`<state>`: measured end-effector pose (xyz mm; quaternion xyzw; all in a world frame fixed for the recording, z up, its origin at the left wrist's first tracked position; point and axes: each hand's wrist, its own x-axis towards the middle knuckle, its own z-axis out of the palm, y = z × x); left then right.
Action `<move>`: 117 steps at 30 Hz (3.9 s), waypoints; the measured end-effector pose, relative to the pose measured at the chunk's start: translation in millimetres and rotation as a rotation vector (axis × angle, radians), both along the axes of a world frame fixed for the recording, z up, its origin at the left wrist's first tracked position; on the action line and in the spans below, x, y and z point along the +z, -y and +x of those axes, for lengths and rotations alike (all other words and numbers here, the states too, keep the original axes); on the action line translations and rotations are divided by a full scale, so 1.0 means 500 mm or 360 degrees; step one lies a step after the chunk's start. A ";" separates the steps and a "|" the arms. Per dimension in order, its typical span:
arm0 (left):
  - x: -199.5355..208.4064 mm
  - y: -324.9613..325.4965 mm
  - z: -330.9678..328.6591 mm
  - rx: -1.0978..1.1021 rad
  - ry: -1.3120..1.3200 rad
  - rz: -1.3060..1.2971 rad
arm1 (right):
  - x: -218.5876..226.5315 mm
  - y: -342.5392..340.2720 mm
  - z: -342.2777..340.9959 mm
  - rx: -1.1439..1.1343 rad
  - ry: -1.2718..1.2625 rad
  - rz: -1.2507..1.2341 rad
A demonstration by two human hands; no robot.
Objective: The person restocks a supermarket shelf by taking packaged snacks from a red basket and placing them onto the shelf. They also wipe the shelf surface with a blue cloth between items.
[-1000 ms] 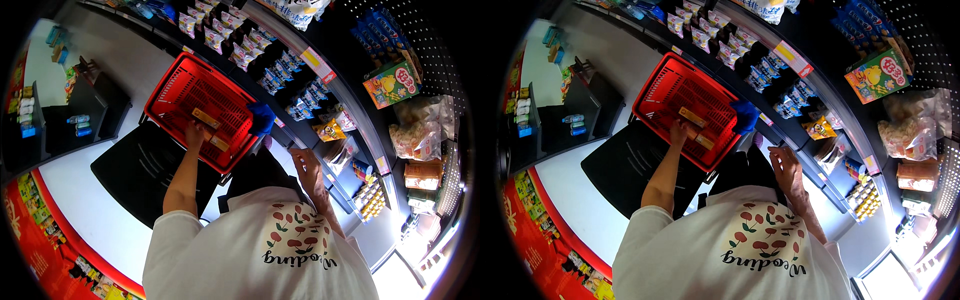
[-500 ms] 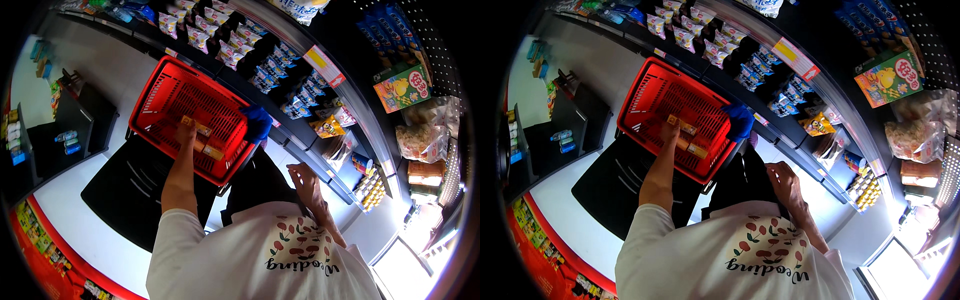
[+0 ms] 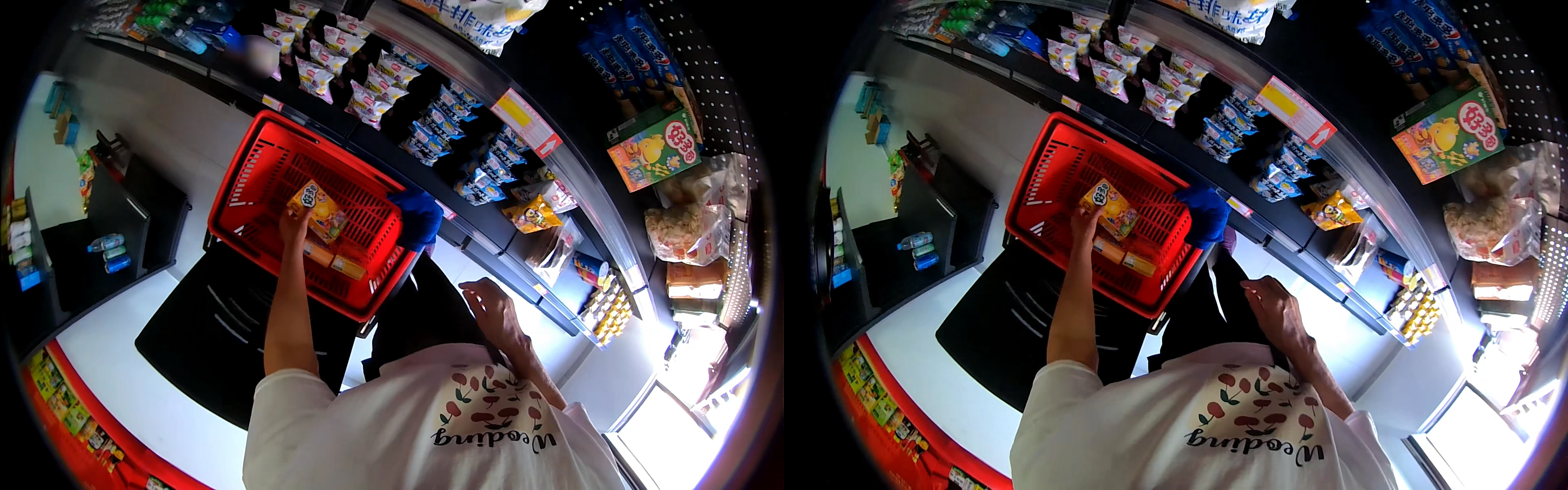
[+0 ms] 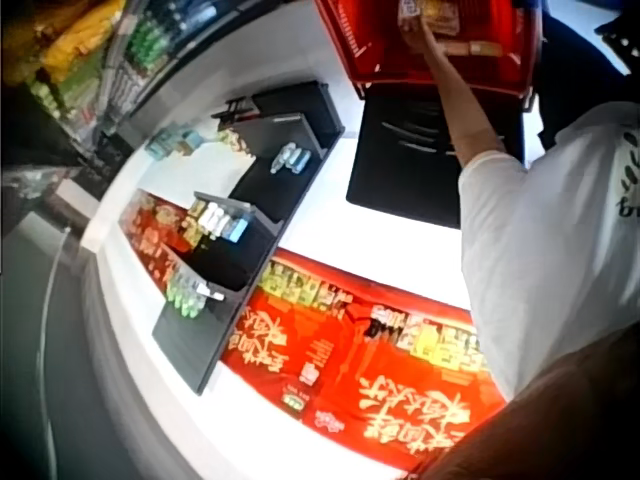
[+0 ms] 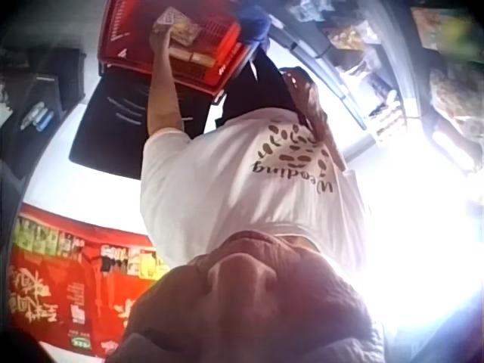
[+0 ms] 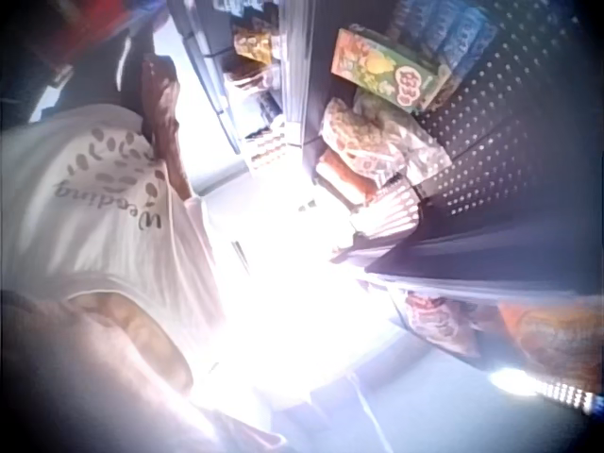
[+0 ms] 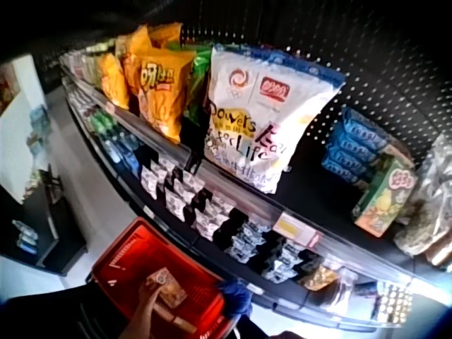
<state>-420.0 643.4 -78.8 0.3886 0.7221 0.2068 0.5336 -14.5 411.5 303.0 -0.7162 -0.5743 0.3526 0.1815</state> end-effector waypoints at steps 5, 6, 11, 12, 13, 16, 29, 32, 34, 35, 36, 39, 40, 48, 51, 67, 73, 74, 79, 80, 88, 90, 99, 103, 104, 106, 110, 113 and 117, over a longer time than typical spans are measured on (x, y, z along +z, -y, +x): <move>0.411 0.015 0.078 0.0081 0.0790 -0.0143 | 0.007 -0.047 -0.038 0.0015 -0.0139 0.0109; 0.455 0.024 0.081 0.0057 0.0841 -0.0117 | 0.006 -0.060 -0.045 0.0018 -0.0184 0.0150; 0.653 0.063 0.144 -0.0199 0.1001 0.0017 | 0.044 -0.125 -0.061 0.0053 -0.0441 0.0278; 0.673 0.071 0.155 -0.0311 0.0993 0.0048 | 0.046 -0.131 -0.058 0.0054 -0.0495 0.0264; 0.708 0.076 0.180 -0.0366 0.1017 0.0076 | 0.059 -0.139 -0.059 0.0017 -0.0525 0.0234; 0.803 0.096 0.233 -0.0528 0.1087 0.0080 | 0.098 -0.156 -0.059 -0.0004 -0.0584 0.0213; 0.969 0.101 0.487 -0.0881 0.1021 0.0807 | 0.243 -0.153 0.063 -0.0503 -0.0686 0.0763; 0.993 0.059 0.543 -0.0999 0.0804 0.1077 | 0.264 -0.182 0.103 -0.0462 -0.0249 0.1013; 1.021 0.029 0.590 -0.1054 0.0689 0.1182 | 0.281 -0.203 0.120 -0.0556 -0.0148 0.1136; 1.033 0.013 0.611 -0.1101 0.0598 0.1232 | 0.291 -0.213 0.130 -0.0617 -0.0125 0.1154; 1.040 -0.003 0.635 -0.1119 0.0590 0.1262 | 0.299 -0.223 0.141 -0.0682 -0.0098 0.1170; 1.067 -0.041 0.694 -0.1104 0.0687 0.1342 | 0.316 -0.248 0.168 -0.0725 -0.0091 0.1226; 1.078 -0.055 0.706 -0.1160 0.0592 0.1232 | 0.317 -0.257 0.174 -0.0731 -0.0081 0.1243; 0.996 -0.164 0.812 -0.1173 0.0786 0.1327 | 0.305 -0.308 0.194 -0.0762 -0.0024 0.1230; 0.992 -0.175 0.836 -0.1211 0.0734 0.1335 | 0.298 -0.313 0.199 -0.0783 0.0014 0.1239; 1.017 -0.176 0.853 -0.1311 0.0415 0.1563 | 0.281 -0.333 0.202 -0.0815 0.0034 0.1163; 1.024 -0.171 0.852 -0.1351 0.0297 0.1371 | 0.278 -0.333 0.204 -0.0831 0.0071 0.1184; 1.023 -0.171 0.854 -0.1349 0.0325 0.1395 | 0.279 -0.332 0.203 -0.0832 0.0100 0.1191; 1.009 -0.166 0.844 -0.1308 0.0403 0.1487 | 0.286 -0.328 0.195 -0.0798 0.0026 0.1256; 0.991 -0.173 0.840 -0.1291 0.0286 0.1631 | 0.287 -0.327 0.195 -0.0778 0.0024 0.1277; 0.983 -0.048 0.699 -0.0979 0.0531 0.1756 | 0.308 -0.274 0.194 -0.0788 -0.0134 0.1192; 0.924 -0.008 0.631 -0.0803 0.0547 0.1561 | 0.300 -0.265 0.192 -0.0769 -0.0132 0.1154; 0.438 0.180 0.195 -0.0074 0.0213 0.0866 | 0.286 -0.239 0.156 -0.0690 -0.0020 0.1228; 0.185 0.299 0.029 0.0101 -0.0035 0.0694 | 0.242 -0.229 0.090 -0.0429 -0.0104 0.1047; 0.185 0.325 0.036 0.0035 -0.0172 0.0642 | 0.216 -0.218 0.075 -0.0356 -0.0100 0.0970; 0.232 0.330 0.076 -0.0232 -0.0375 0.0633 | 0.183 -0.187 0.046 -0.0292 -0.0174 0.0817; 0.216 0.337 0.128 -0.0393 -0.0381 0.0453 | 0.142 -0.140 -0.013 -0.0095 -0.0241 0.0557; 0.180 0.331 0.167 -0.0398 -0.0474 0.0122 | 0.103 -0.114 -0.031 0.0002 -0.0235 0.0479; 0.038 0.335 0.195 -0.0685 -0.0952 -0.0113 | 0.093 -0.107 -0.037 0.0018 -0.0234 0.0383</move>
